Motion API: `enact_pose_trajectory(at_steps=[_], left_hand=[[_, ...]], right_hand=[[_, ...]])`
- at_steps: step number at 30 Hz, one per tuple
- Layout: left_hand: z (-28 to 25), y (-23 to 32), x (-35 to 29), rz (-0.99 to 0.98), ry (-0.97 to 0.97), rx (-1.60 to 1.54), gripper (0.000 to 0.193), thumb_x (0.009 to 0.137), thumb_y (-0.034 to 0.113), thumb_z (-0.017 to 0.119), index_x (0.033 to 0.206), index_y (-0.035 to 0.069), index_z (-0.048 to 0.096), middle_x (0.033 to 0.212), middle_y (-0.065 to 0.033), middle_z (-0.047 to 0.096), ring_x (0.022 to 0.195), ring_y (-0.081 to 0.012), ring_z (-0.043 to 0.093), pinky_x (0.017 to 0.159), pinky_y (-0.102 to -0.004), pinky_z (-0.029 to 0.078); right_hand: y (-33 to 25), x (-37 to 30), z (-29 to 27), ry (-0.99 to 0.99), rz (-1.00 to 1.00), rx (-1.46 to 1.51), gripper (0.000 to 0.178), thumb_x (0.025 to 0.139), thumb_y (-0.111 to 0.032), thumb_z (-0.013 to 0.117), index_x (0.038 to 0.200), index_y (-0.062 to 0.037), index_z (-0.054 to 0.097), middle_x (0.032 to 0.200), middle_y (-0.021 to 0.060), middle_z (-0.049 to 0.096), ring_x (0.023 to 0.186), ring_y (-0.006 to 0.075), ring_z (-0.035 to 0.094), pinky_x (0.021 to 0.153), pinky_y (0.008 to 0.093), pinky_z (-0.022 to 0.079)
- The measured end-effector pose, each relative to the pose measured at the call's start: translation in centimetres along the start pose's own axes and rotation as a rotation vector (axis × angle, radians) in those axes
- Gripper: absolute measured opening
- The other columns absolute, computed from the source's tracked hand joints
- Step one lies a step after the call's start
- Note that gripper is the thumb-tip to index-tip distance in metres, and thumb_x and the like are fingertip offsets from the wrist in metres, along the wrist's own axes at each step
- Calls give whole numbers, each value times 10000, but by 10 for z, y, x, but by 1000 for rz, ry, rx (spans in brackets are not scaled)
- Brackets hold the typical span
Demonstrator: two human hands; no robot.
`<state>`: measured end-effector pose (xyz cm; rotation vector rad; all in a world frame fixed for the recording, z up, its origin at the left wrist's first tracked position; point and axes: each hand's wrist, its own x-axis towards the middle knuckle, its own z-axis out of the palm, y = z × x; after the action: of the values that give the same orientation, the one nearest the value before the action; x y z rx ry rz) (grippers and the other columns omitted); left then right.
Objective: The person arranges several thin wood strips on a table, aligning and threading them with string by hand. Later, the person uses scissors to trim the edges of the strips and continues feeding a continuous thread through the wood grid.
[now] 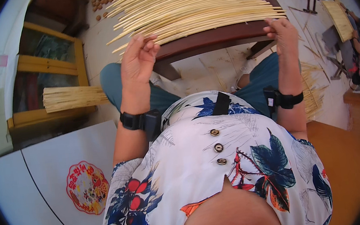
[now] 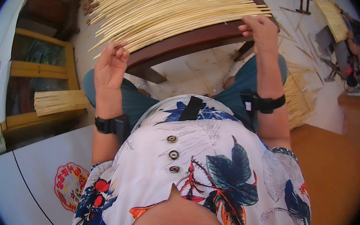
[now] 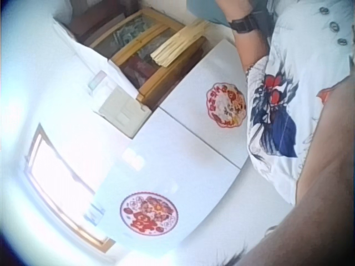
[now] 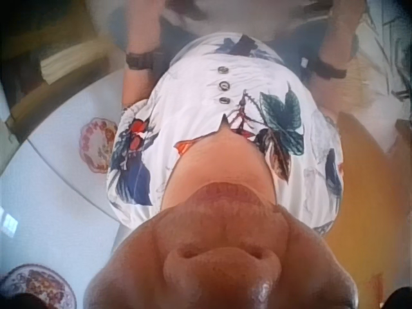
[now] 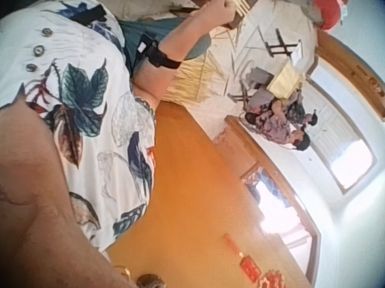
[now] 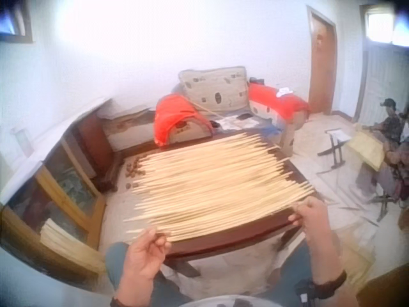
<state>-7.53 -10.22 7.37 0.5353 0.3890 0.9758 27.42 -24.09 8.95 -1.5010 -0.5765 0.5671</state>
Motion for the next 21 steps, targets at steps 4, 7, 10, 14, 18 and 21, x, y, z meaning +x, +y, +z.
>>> enact_pose_trajectory(at_steps=[4, 7, 10, 14, 18, 21], left_hand=[[-1, 2, -2, 42, -38, -11, 122, 881, 33, 522, 966, -52, 544, 995, -218, 585, 755, -159, 565, 836, -335, 491], [5, 0, -2, 55, -19, 9, 82, 874, 31, 515, 922, -15, 563, 953, -215, 608, 820, -194, 603, 874, -373, 496], [9, 1, -1, 100, -5, -3, 83, 874, 27, 510, 921, -23, 558, 967, -231, 604, 886, -230, 606, 926, -395, 474], [17, -1, 1, 95, -26, -22, 85, 876, 18, 505, 932, -29, 548, 984, -222, 607, 945, -259, 607, 927, -396, 477], [34, 6, -4, 66, -50, -22, 85, 884, 25, 503, 948, -25, 527, 971, -210, 614, 925, -250, 617, 922, -393, 483], [47, 9, -8, 45, -81, 10, 74, 885, 30, 499, 933, -20, 527, 948, -198, 620, 924, -249, 618, 911, -387, 488]], right_hand=[[14, -8, 1, -57, 45, -75, 109, 786, -106, 640, 738, -25, 584, 817, 89, 652, 598, 103, 601, 485, 187, 453], [21, -12, 3, -59, 19, -165, 122, 796, -107, 620, 719, -27, 569, 806, 74, 644, 594, 97, 595, 483, 188, 447], [24, -10, 13, -48, 9, -314, 143, 795, -120, 619, 711, -16, 570, 744, 55, 632, 584, 88, 584, 481, 193, 442], [45, 0, 15, -164, -100, -654, 143, 736, -132, 634, 694, -6, 583, 640, 85, 602, 557, 164, 587, 532, 302, 458], [45, -10, 24, -357, -118, -797, 179, 713, -185, 661, 708, -14, 609, 661, 119, 584, 645, 254, 592, 623, 350, 458], [53, -12, 22, -475, -208, -927, 200, 713, -205, 680, 806, -32, 640, 776, 124, 596, 725, 294, 587, 672, 361, 462]])
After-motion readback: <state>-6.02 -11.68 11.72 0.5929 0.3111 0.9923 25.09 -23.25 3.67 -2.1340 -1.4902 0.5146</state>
